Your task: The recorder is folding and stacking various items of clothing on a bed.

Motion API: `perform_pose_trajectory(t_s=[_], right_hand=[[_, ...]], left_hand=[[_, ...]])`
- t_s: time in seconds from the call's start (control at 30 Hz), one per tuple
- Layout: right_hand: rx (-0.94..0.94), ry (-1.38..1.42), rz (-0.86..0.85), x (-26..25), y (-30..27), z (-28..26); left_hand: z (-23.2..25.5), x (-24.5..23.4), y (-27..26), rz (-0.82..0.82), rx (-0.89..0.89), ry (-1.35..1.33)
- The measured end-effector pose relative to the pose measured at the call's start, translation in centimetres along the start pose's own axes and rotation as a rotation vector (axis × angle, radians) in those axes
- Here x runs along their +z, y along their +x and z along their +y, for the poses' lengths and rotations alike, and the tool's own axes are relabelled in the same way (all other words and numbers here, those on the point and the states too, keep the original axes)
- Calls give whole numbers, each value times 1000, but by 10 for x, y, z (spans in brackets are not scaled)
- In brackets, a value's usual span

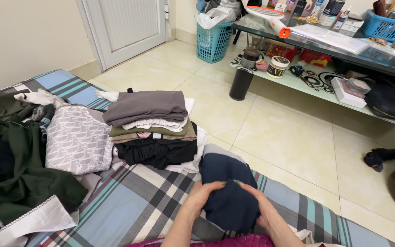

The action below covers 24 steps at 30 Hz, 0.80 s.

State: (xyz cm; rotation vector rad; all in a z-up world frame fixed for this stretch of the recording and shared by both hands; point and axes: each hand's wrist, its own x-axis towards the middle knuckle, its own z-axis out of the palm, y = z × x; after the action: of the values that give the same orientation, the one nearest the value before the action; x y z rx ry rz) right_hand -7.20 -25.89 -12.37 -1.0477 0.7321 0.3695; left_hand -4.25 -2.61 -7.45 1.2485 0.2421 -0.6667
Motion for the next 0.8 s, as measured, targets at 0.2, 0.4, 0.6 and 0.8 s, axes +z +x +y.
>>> perform_pose_trajectory(t_s=[0.2, 0.4, 0.6, 0.8], right_hand=[[-157, 223, 26, 45, -39, -20], [-618, 107, -278, 155, -110, -90], [-793, 76, -603, 302, -149, -132], [-829, 72, -825, 439, -112, -115]], left_hand=[[62, -3, -22, -223, 197, -21], [163, -32, -90, -223, 525, -82], [255, -116, -148, -86, 738, -98], [294, -236, -169, 54, 927, -11]])
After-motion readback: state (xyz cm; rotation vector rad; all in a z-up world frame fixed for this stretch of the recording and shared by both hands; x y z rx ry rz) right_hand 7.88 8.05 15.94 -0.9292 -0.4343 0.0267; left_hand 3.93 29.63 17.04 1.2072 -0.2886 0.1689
